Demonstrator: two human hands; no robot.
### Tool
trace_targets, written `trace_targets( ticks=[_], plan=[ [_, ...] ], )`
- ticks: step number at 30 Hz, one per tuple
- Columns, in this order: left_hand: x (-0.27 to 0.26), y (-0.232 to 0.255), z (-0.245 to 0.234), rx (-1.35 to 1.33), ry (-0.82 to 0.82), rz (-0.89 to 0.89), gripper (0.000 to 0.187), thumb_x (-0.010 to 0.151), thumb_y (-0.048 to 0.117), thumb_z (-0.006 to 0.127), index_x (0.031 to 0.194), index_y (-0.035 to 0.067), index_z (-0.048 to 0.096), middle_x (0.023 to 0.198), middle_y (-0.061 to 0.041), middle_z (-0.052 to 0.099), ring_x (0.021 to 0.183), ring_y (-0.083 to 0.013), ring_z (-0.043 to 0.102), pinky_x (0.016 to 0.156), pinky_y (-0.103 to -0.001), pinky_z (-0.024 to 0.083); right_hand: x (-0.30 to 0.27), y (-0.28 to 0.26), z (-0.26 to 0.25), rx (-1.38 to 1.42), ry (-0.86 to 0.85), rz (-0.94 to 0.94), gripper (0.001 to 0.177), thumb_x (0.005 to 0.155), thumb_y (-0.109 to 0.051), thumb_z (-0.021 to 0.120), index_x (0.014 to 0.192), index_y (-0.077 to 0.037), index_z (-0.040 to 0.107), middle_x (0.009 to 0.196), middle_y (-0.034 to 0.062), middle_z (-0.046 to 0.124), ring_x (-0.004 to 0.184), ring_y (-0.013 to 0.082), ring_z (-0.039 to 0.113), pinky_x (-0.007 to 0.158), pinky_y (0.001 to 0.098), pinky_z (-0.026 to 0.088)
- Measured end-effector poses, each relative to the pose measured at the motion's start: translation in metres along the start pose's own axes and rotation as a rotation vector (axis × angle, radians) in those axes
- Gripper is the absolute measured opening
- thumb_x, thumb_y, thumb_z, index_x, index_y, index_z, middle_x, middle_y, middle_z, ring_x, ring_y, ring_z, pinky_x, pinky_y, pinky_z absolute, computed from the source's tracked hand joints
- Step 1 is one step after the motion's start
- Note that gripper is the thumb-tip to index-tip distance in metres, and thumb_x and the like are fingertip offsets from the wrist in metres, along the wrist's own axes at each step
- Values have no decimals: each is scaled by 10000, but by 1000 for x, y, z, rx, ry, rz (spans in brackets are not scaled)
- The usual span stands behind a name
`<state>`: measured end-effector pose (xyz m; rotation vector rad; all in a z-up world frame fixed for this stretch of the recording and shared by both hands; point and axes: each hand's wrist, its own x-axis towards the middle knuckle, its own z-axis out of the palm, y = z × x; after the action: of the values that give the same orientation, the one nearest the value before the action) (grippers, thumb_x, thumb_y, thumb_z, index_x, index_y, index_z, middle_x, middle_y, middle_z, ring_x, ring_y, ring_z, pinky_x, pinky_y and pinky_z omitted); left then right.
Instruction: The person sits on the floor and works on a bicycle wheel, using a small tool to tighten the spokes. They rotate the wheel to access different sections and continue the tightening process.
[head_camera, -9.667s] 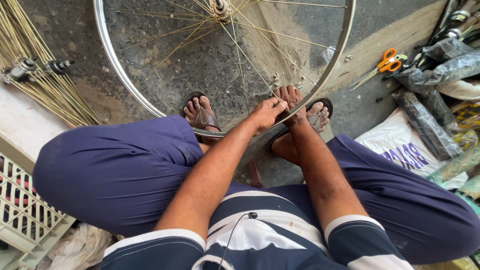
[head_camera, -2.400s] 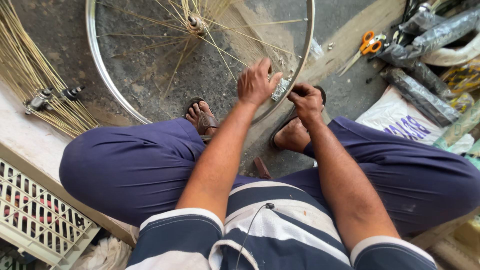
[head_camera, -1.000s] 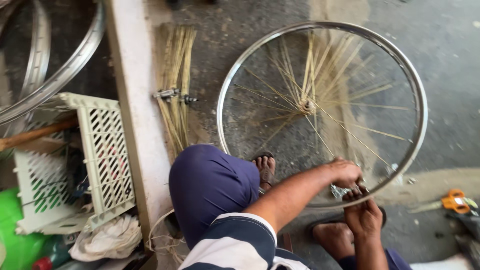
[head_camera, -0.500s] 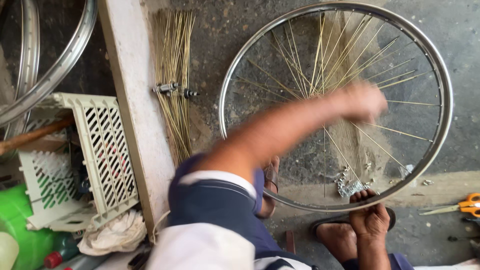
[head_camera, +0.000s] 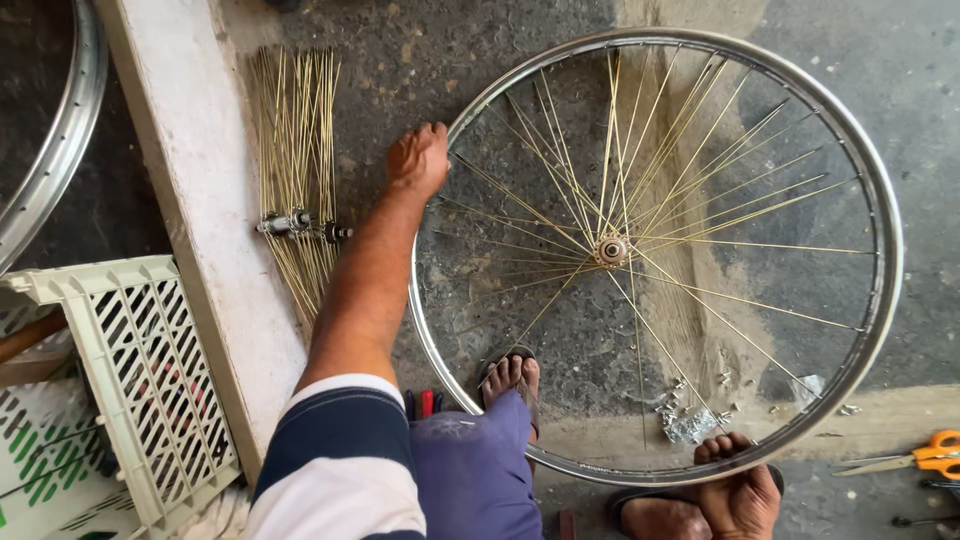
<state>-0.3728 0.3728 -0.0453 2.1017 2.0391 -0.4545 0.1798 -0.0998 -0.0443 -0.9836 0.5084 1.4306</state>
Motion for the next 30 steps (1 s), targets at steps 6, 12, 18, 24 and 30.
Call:
trace_targets(
  ticks=[6,12,18,24,30],
  plan=[
    [14,-2,38,147,42,60,123,1113,166,631,1175,60,638,1124,-176,719,1021,-317,726,820,-452,599,-2,1,2,-71,75,-17,346,1093,-309,623,1187,23,649,1160,130,643,1118,301,572,1078,482,414],
    [-4,2,-4,-281,-64,-133,431,825,296,843,1104,51,623,1134,-158,666,1049,-333,661,900,-469,531,-2,1,1,-83,94,-33,337,1104,-292,602,1185,33,640,1154,131,642,1121,297,578,1092,470,415],
    [0,-2,4,-382,-6,-193,398,798,239,860,1089,51,665,1155,-149,672,1082,-344,652,932,-467,514,0,3,0,-33,121,-26,347,1130,-307,617,1154,37,654,1117,139,652,1068,286,571,1064,457,425],
    [9,-6,11,-378,-147,-213,381,852,226,815,1149,41,666,1182,-178,700,1104,-346,683,949,-464,534,1,5,0,-83,174,-28,336,1114,-346,621,1147,-14,655,1063,114,659,1037,276,584,1048,458,442],
    [21,-10,3,-296,-169,-105,393,810,99,789,1175,40,657,1168,-192,693,1103,-369,649,943,-455,514,8,5,2,-19,144,-18,322,1146,-324,645,1093,-8,672,1047,107,650,1011,276,580,1015,450,446]
  ],
)
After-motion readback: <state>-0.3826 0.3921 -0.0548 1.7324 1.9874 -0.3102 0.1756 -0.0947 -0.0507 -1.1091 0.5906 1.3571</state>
